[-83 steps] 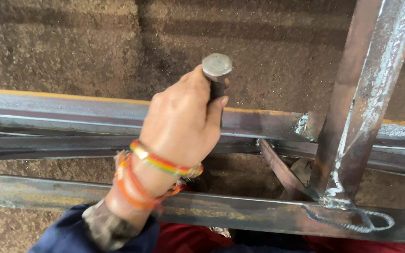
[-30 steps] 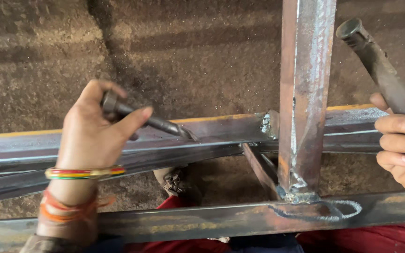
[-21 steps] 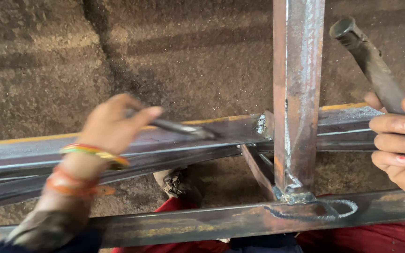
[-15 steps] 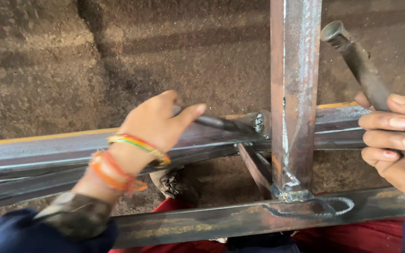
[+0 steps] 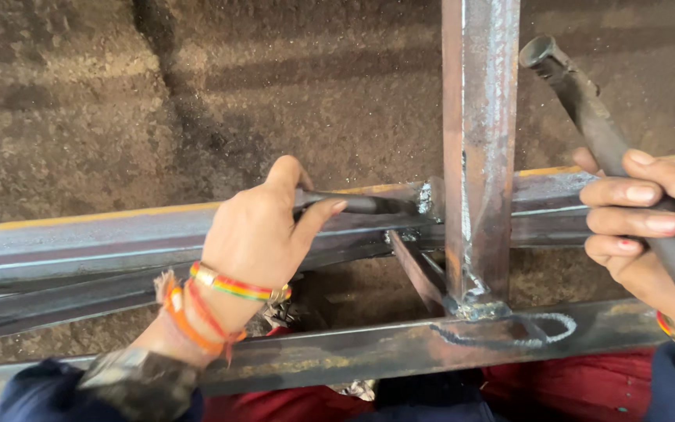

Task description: The person uses a hammer and a chisel to chip away slag and debris from welded joints on a metal frame, then wipes the seams by hand.

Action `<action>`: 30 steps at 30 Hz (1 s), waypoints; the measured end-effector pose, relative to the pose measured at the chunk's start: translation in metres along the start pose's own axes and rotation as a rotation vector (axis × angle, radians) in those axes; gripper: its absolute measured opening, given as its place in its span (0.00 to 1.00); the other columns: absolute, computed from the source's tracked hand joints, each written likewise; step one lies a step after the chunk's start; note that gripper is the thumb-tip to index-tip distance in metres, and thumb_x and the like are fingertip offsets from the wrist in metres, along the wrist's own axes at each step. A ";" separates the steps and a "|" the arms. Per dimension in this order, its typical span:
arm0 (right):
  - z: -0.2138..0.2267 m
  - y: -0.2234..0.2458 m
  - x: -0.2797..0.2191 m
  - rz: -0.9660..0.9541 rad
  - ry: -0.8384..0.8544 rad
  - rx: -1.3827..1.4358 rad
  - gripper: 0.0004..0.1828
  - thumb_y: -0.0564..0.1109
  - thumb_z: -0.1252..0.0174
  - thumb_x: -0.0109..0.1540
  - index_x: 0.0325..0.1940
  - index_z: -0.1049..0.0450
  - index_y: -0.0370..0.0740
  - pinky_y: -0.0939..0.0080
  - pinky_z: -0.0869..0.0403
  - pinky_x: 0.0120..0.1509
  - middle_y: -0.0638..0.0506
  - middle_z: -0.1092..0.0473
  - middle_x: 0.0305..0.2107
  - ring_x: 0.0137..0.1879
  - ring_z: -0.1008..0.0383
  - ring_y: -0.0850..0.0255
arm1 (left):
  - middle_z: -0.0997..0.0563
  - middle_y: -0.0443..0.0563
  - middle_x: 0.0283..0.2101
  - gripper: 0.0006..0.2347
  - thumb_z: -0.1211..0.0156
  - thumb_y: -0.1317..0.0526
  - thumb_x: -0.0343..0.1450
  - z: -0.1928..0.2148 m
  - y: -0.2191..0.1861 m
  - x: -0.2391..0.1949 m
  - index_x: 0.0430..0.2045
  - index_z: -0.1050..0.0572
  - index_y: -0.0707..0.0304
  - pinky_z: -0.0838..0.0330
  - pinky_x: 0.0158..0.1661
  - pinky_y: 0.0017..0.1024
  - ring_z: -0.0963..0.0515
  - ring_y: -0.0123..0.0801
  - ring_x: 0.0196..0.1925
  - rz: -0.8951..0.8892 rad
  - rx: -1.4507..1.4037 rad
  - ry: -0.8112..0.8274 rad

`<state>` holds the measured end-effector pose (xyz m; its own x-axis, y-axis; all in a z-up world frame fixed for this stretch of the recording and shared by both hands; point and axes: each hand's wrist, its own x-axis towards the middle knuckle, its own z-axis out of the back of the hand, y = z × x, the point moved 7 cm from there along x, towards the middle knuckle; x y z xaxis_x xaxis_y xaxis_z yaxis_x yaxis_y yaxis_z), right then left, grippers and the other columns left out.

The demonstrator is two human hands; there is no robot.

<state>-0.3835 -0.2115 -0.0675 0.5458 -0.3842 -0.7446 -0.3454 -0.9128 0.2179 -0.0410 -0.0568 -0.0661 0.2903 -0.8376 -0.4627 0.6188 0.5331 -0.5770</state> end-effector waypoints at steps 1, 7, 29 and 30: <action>0.000 0.000 0.000 -0.004 -0.012 -0.008 0.20 0.46 0.58 0.79 0.68 0.37 0.27 0.70 0.37 0.37 0.61 0.36 0.32 0.27 0.36 0.78 | 0.19 0.64 0.22 0.18 0.36 0.47 0.70 0.006 0.000 -0.005 0.34 0.29 0.66 0.26 0.29 0.49 0.18 0.61 0.29 -0.065 -0.012 -0.041; -0.009 -0.003 -0.001 -0.018 0.038 0.051 0.20 0.46 0.58 0.77 0.67 0.36 0.28 0.69 0.37 0.35 0.61 0.36 0.30 0.26 0.37 0.77 | 0.23 0.66 0.14 0.20 0.32 0.44 0.68 0.053 0.034 -0.031 0.32 0.29 0.63 0.26 0.27 0.49 0.19 0.58 0.20 0.281 0.183 0.035; -0.016 -0.007 0.000 -0.008 -0.043 -0.052 0.18 0.47 0.58 0.76 0.63 0.33 0.31 0.71 0.37 0.34 0.63 0.37 0.28 0.24 0.37 0.79 | 0.22 0.59 0.17 0.15 0.34 0.51 0.70 0.010 -0.031 -0.027 0.31 0.30 0.62 0.28 0.20 0.48 0.20 0.56 0.20 -0.196 0.191 -0.074; -0.015 -0.008 0.000 -0.018 -0.039 -0.049 0.19 0.47 0.58 0.76 0.63 0.33 0.31 0.72 0.37 0.34 0.63 0.37 0.28 0.24 0.37 0.79 | 0.21 0.58 0.18 0.15 0.34 0.50 0.69 0.020 -0.021 -0.029 0.30 0.30 0.62 0.28 0.19 0.48 0.20 0.56 0.20 -0.135 0.209 -0.049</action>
<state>-0.3696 -0.2065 -0.0596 0.5207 -0.3631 -0.7727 -0.2975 -0.9255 0.2344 -0.0482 -0.0459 -0.0274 0.2264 -0.9071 -0.3547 0.7902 0.3840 -0.4776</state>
